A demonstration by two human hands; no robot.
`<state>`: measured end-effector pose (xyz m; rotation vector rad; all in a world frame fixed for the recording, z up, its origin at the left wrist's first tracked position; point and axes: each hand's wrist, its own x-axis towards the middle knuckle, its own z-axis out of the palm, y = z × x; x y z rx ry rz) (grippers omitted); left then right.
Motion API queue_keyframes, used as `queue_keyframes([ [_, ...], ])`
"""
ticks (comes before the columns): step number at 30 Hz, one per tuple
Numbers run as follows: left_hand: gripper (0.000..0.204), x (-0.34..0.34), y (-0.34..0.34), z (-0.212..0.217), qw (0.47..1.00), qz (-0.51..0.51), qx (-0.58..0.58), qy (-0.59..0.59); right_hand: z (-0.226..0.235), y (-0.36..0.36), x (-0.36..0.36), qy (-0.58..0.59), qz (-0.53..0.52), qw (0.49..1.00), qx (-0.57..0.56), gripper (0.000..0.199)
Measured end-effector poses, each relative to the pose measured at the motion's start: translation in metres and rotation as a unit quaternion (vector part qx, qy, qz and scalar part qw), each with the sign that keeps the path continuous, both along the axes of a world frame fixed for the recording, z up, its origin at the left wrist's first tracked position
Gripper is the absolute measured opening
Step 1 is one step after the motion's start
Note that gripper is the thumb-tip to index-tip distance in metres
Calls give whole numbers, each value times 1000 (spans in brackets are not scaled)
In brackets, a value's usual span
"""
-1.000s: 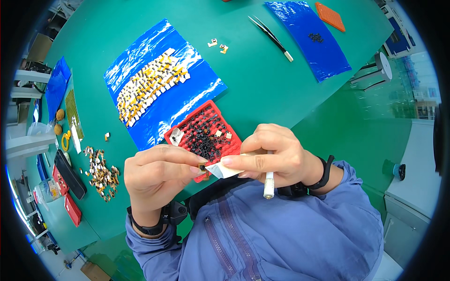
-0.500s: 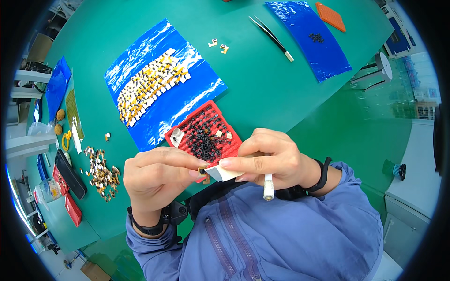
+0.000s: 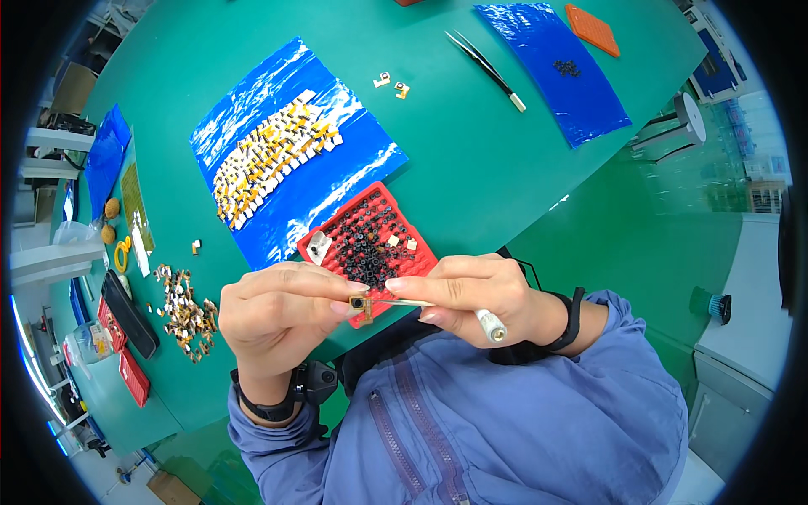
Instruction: The person sits at a green workbench and uses a white cylindrical tool to pick up small electronic components from a red tray. They place these components onto a blue sheet where other similar parts are already arranged in rows. The person repeats this process, handling the components one by one.
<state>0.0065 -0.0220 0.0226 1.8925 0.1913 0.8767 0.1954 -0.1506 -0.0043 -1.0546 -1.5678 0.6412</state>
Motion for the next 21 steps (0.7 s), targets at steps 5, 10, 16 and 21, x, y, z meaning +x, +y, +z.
queue_keyframes([
  [5,10,1,-1,0,1000,-5,-4,-3,0,-1,-2,2,-17,1000,-14,32],
  [10,10,1,0,0,1000,-5,4,3,1,-2,-2,8,-19,999,-36,30],
  [16,14,0,2,0,1000,9,21,8,2,-4,-1,29,-9,997,-73,26],
  [21,18,2,4,-1,999,13,4,-37,1,-1,0,-7,-23,997,-69,25],
])
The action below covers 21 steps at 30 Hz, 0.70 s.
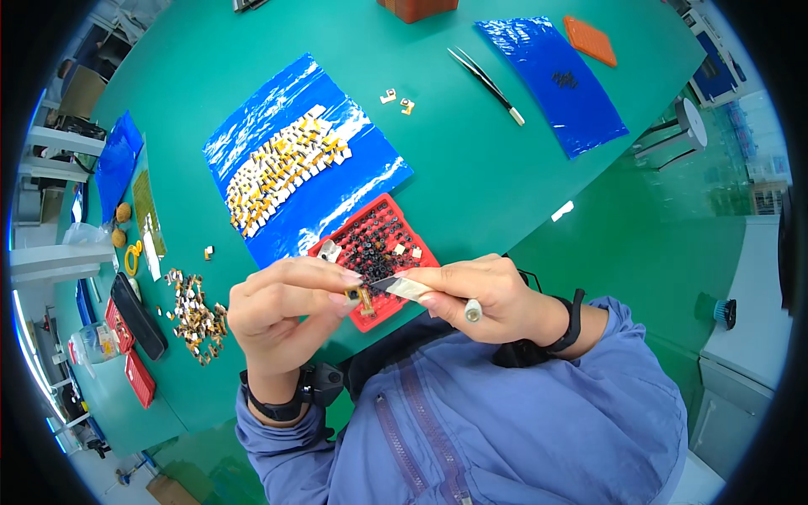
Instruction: The person sits at a green workbench and uses a white cylindrical tool to pick up small electronic components from a red tray. They place these components onto a blue sheet where other similar parts are already arranged in rows. The person repeats this process, handling the components one by one.
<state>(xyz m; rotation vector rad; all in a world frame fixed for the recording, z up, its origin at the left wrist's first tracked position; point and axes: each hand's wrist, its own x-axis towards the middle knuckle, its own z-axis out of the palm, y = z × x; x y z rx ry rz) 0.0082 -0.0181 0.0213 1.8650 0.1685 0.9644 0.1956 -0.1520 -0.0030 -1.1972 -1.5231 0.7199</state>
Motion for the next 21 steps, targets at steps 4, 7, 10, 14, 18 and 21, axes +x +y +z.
queue_keyframes([
  [4,18,3,-3,0,999,-47,-16,23,-5,2,-4,12,6,1000,16,24],
  [7,18,1,-2,4,997,-31,-7,71,0,4,1,-31,-1,999,17,24],
  [10,17,0,-4,3,997,-2,-22,72,1,5,6,-52,-20,998,28,26],
  [14,16,2,-4,3,995,30,-47,80,12,5,19,-77,-55,996,7,29],
  [18,16,0,-5,1,993,45,-61,87,9,13,46,-254,-163,953,25,43],
  [21,18,0,-4,-1,994,36,-81,71,-1,23,65,-353,-236,905,-10,46],
])
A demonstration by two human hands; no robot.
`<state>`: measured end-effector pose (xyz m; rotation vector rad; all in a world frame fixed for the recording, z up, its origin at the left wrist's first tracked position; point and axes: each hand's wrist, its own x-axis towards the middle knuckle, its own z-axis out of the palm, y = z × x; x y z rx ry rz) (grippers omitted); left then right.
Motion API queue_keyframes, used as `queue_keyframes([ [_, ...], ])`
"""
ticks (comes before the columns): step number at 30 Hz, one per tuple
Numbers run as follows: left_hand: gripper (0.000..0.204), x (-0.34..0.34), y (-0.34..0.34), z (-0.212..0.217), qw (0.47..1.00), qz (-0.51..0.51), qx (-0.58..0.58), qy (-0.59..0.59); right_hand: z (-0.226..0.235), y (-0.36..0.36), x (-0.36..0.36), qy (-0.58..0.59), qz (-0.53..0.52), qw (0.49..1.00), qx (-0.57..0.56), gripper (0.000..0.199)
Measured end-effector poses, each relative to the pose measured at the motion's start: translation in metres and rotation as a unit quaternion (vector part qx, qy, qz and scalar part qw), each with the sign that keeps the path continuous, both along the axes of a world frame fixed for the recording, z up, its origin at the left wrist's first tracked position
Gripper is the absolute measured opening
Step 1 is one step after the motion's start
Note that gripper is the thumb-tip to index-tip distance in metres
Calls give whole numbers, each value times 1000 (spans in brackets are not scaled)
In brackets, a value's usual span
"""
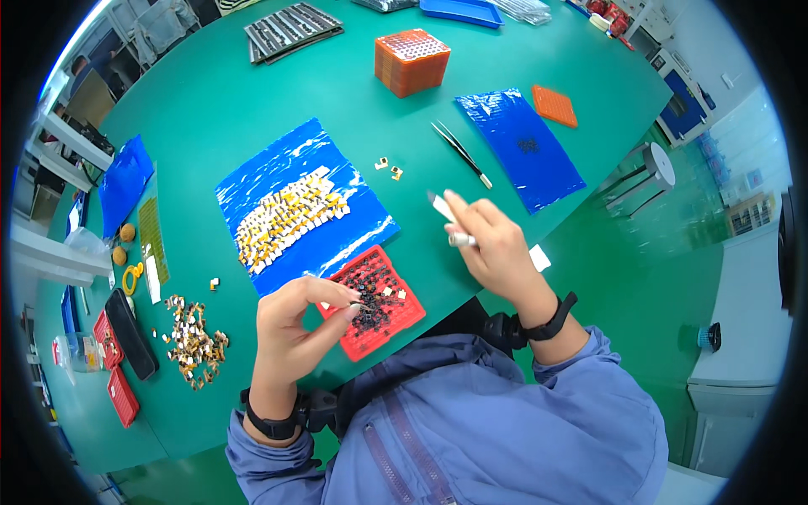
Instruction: The person sits at a green workbench and uses a white cylindrical tool to pick up small electronic components from a red tray. They place these components onto a blue sheet where other similar parts are already arranged in rows. The person repeats this process, handling the components one by one.
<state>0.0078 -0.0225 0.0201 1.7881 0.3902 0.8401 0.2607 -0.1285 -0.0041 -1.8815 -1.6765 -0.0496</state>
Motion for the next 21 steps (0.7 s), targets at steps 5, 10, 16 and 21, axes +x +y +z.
queue_keyframes([
  [5,22,-1,-1,-1,999,0,-31,-27,15,16,2,-92,29,988,122,50],
  [10,23,-1,-2,-1,998,-22,-17,-59,49,5,-34,76,281,947,137,33],
  [16,24,-1,1,-1,997,-32,38,-63,42,18,-62,66,351,911,204,25],
  [21,27,-4,4,-3,998,-39,28,-47,42,24,-62,76,341,920,177,18],
])
